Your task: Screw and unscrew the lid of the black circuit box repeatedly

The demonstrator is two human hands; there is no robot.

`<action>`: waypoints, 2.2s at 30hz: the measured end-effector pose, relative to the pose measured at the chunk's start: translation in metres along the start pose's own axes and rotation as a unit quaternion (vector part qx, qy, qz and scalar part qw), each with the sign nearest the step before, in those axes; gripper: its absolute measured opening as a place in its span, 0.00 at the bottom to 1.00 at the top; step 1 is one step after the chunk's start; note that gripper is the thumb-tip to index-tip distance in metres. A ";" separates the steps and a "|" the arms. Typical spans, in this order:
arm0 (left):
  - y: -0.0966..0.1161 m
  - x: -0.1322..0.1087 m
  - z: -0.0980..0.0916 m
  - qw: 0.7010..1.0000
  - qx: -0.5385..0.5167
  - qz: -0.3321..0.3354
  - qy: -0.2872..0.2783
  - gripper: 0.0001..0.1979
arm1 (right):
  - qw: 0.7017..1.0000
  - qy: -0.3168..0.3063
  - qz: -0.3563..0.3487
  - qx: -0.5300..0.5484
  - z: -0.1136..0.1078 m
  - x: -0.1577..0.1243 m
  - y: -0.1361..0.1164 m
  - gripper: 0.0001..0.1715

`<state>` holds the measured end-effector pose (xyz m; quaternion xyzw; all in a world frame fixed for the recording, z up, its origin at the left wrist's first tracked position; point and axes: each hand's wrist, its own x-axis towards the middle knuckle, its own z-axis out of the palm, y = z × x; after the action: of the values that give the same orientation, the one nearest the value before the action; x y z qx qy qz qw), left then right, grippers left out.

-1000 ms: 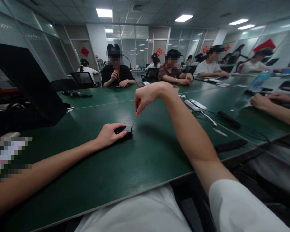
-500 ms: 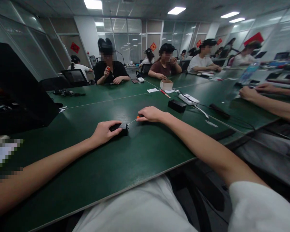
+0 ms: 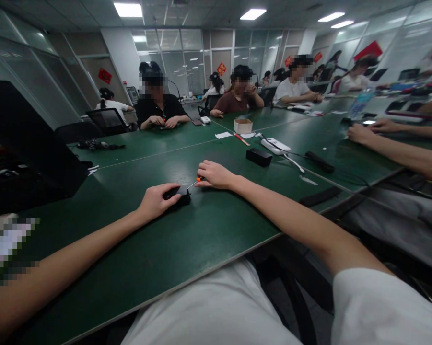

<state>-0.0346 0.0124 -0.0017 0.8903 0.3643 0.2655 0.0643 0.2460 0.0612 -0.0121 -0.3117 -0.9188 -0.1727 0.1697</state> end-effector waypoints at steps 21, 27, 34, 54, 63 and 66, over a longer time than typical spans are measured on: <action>-0.003 -0.001 0.000 1.000 -0.015 0.007 0.001 0.20 | 0.998 -0.040 0.017 -0.040 -0.008 -0.013 0.013 0.34; -0.005 -0.003 0.000 1.000 -0.017 0.013 0.004 0.20 | 0.998 -0.037 0.032 -0.047 -0.014 -0.008 0.001 0.33; -0.005 -0.002 0.002 1.000 -0.016 0.021 0.015 0.19 | 0.999 -0.023 0.017 -0.036 -0.017 -0.003 -0.017 0.27; -0.004 -0.001 0.003 0.999 -0.035 0.013 0.029 0.20 | 0.993 -0.012 0.008 0.120 -0.008 0.003 -0.031 0.20; -0.003 -0.002 0.002 0.998 -0.047 0.026 0.032 0.19 | 0.999 0.029 0.008 0.011 -0.003 0.015 -0.030 0.22; -0.004 -0.002 0.003 0.998 -0.054 0.032 0.031 0.19 | 0.998 0.055 0.001 -0.010 0.002 0.018 -0.038 0.20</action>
<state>-0.0368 0.0136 -0.0059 0.8882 0.3229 0.3137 0.0923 0.2077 0.0431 -0.0143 -0.3048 -0.9060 -0.1987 0.2165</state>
